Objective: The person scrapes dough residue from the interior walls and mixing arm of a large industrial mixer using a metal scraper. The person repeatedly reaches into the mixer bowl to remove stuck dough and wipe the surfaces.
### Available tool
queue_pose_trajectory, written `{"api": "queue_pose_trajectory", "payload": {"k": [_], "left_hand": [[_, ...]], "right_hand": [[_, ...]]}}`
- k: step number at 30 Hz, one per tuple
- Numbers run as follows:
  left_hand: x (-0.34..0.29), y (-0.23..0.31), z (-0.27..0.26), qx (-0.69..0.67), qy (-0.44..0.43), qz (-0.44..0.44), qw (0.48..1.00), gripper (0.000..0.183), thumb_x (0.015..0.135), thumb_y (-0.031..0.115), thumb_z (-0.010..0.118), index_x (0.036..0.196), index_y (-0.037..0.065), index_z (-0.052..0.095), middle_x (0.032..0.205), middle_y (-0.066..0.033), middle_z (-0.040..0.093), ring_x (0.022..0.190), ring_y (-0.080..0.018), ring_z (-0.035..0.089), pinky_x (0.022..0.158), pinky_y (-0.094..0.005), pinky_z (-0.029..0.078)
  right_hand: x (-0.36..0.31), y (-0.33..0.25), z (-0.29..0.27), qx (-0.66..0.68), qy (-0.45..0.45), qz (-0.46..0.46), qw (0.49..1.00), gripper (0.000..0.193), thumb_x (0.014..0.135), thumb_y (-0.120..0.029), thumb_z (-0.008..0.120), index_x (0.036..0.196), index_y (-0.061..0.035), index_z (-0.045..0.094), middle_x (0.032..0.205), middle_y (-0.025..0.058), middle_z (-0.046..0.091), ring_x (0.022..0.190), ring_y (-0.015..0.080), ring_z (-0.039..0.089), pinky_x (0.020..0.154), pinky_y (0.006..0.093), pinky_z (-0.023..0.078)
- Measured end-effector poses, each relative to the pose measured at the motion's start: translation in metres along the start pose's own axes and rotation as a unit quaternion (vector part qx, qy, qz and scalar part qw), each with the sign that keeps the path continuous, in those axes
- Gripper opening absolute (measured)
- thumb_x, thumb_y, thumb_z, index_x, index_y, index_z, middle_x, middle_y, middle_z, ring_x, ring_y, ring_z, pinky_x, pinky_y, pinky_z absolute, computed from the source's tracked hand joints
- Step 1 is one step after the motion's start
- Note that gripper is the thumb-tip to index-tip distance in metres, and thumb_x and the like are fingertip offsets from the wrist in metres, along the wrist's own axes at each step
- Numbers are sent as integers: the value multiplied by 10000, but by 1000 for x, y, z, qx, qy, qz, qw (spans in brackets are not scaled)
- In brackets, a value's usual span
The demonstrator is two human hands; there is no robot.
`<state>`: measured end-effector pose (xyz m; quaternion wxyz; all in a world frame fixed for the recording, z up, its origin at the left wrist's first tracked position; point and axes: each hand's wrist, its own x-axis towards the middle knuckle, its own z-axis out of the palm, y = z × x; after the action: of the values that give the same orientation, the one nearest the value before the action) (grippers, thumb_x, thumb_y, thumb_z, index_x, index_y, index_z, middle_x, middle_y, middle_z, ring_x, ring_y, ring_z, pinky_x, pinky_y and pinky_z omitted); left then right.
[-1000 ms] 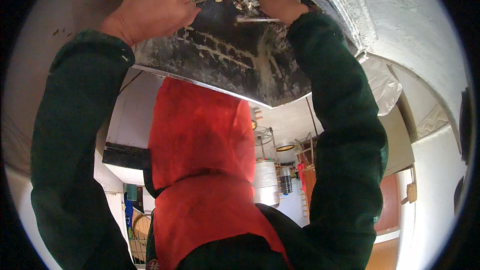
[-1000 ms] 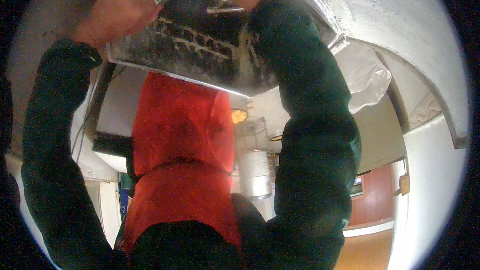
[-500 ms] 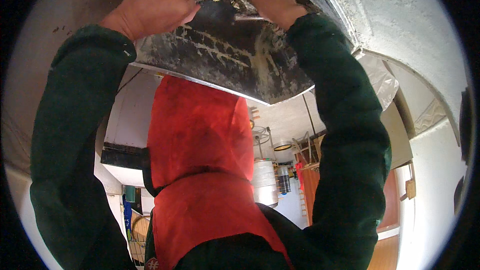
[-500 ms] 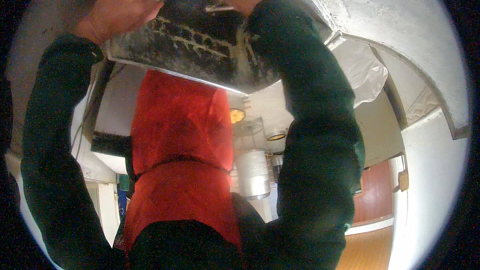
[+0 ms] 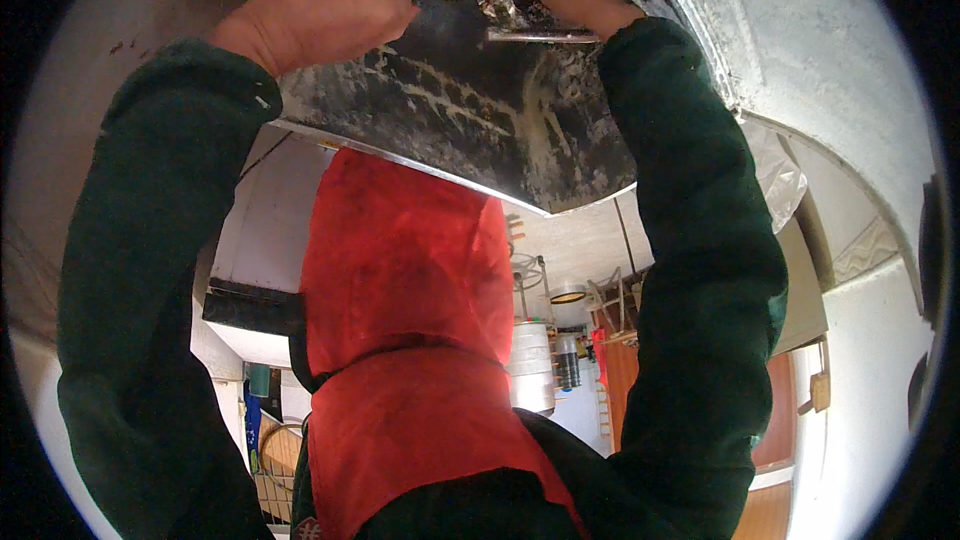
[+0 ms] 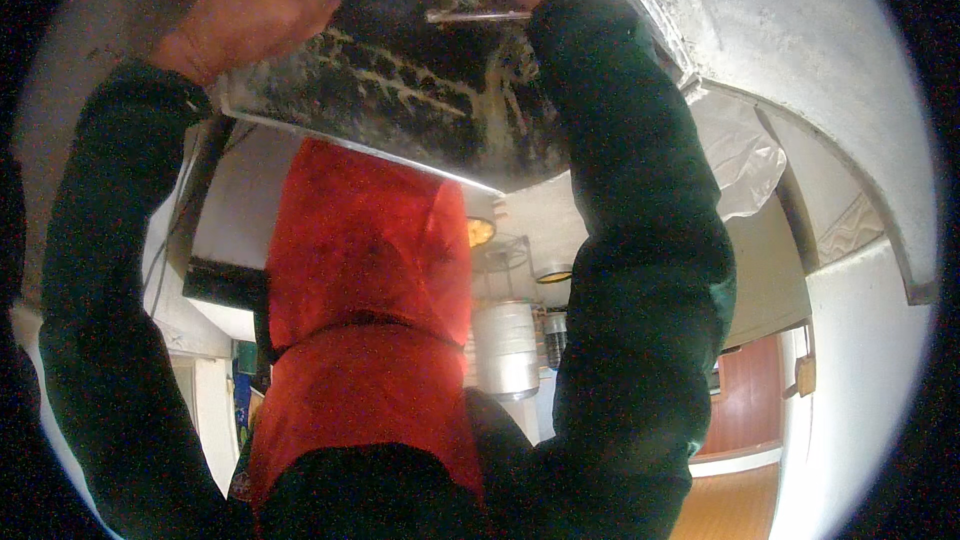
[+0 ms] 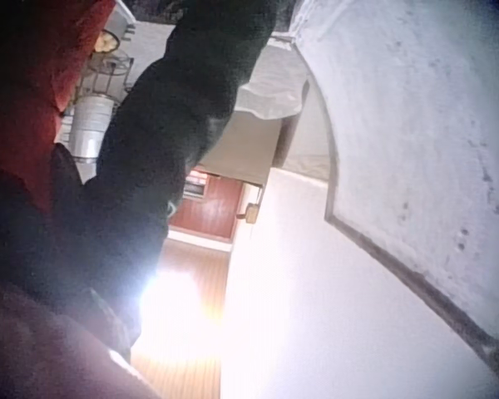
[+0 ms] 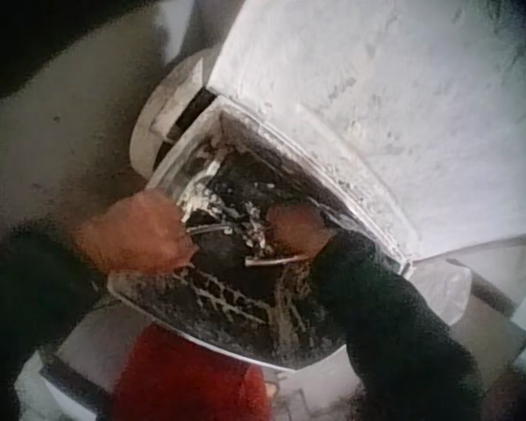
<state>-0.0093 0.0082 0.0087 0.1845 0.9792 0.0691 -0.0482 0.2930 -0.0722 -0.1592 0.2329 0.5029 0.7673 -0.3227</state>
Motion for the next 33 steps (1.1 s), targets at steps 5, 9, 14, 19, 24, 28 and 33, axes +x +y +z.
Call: {"api": "queue_pose_trajectory", "payload": {"k": [5,9,14,19,24,28,33], "left_hand": [[2,0,2,8,-8,-7,1000,189,785,240,728,650,123,665,622,-62,621,641,-239,646,602,-413,517],[-1,-1,3,18,9,26,999,197,780,238,722,639,115,660,621,-68,628,656,-247,653,618,-415,522],[-3,4,16,-13,5,-32,999,179,829,230,706,710,96,706,677,-95,657,717,-306,654,669,-461,523],[-6,9,31,30,-13,-75,997,89,739,162,692,685,109,741,723,-80,709,767,-272,689,751,-416,545],[-10,8,37,54,-17,-74,996,86,718,150,687,682,110,754,723,-88,722,752,-271,696,733,-402,542],[-7,7,34,47,-5,-60,997,91,721,149,673,669,133,747,697,-57,715,754,-251,697,734,-364,526],[-7,9,30,54,-6,-83,995,98,731,156,672,650,154,728,706,-39,712,773,-243,699,734,-367,531]], "right_hand": [[11,3,17,-60,13,0,998,306,1024,-282,544,895,-54,701,843,186,640,786,354,626,678,524,490],[-1,12,12,122,65,-107,985,305,1040,-343,497,1091,-144,722,989,164,739,957,414,698,840,534,555],[-40,14,-12,126,98,-43,986,347,1053,-401,499,1063,-121,705,968,191,725,948,435,685,827,535,550],[-111,-35,1,348,188,90,914,396,1067,-356,490,888,-30,626,786,177,668,731,393,646,685,478,500],[-202,-72,46,587,-30,276,761,285,1056,-305,555,899,-68,563,684,-22,526,627,90,497,569,288,397],[-195,-87,99,545,53,381,745,236,1024,-257,612,977,-25,620,725,15,583,670,129,545,589,331,423],[-102,-51,146,307,287,254,871,286,1041,-242,549,1059,28,641,828,139,687,770,363,643,711,490,494]]}}
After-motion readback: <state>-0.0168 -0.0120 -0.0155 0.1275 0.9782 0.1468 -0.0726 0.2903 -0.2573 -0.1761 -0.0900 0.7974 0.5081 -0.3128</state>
